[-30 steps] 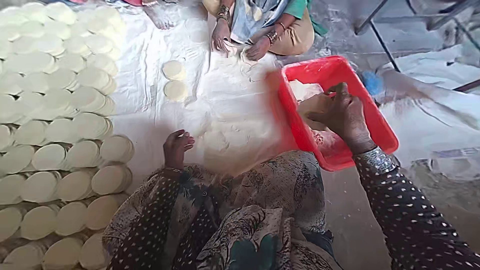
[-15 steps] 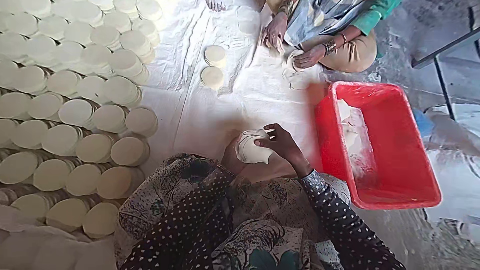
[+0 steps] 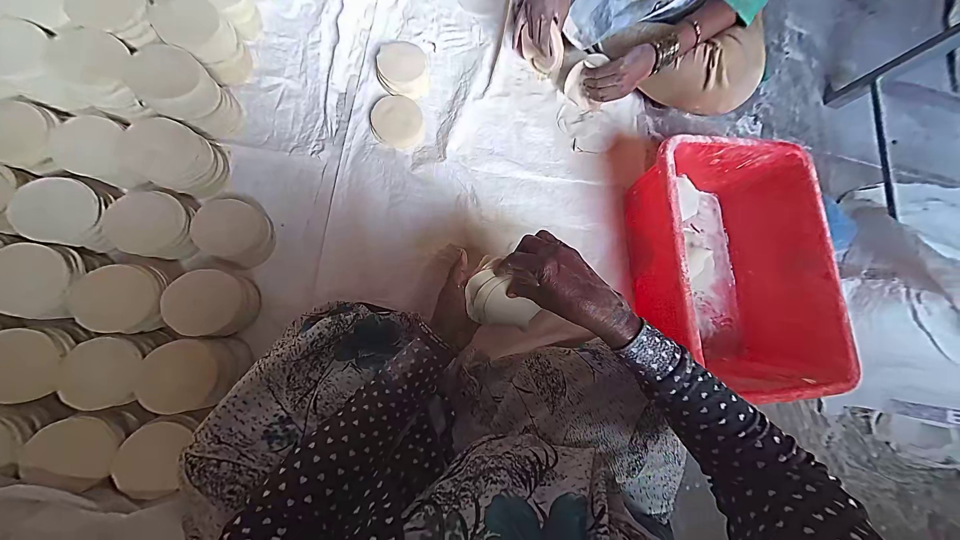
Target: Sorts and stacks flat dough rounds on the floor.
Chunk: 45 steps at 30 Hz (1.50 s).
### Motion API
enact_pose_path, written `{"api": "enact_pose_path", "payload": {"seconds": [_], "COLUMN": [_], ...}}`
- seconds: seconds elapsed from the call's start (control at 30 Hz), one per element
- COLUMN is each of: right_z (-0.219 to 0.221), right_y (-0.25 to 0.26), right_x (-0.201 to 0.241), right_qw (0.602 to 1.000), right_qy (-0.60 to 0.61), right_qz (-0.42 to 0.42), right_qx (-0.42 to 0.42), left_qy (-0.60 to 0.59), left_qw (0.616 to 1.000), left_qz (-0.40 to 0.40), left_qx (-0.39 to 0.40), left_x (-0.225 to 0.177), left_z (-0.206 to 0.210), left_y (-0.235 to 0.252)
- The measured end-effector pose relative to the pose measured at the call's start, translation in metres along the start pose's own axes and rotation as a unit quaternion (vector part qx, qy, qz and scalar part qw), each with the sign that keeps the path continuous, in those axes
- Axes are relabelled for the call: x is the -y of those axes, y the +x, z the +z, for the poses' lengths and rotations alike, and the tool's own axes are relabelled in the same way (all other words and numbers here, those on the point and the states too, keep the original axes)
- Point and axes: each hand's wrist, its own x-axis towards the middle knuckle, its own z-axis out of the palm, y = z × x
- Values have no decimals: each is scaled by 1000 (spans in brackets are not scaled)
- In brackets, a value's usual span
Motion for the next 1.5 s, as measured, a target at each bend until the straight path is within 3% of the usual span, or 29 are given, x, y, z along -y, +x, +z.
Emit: {"api": "enact_pose_path", "payload": {"seconds": [0.17, 0.47, 0.57, 0.7, 0.8, 1.13, 1.23, 1.5], "right_z": [-17, -17, -20, -18, -16, -9, -6, 3], "right_y": [-4, -8, -2, 7, 12, 20, 18, -15], "right_x": [10, 6, 13, 19, 20, 12, 11, -2], "right_qw": [997, 996, 997, 999, 999, 989, 991, 991], "right_qy": [-2, 0, 0, -21, -37, -15, 20, 60], "right_qz": [1, -71, -66, -31, -3, -22, -34, -120], "right_qx": [79, 47, 48, 35, 23, 143, 126, -29], "left_qy": [-12, 47, 35, 42, 25, 14, 4, -38], "left_qw": [999, 998, 998, 995, 997, 998, 997, 997], "left_qz": [-43, -42, -43, -64, -62, -61, -73, -71], "left_qx": [8, -2, 6, -68, -32, -15, -24, 7], "left_x": [9, 14, 11, -8, 10, 15, 16, 15], "left_z": [4, 6, 7, 33, 11, 13, 14, 11], "left_y": [-1, -4, -4, -18, -7, -6, -5, -5]}}
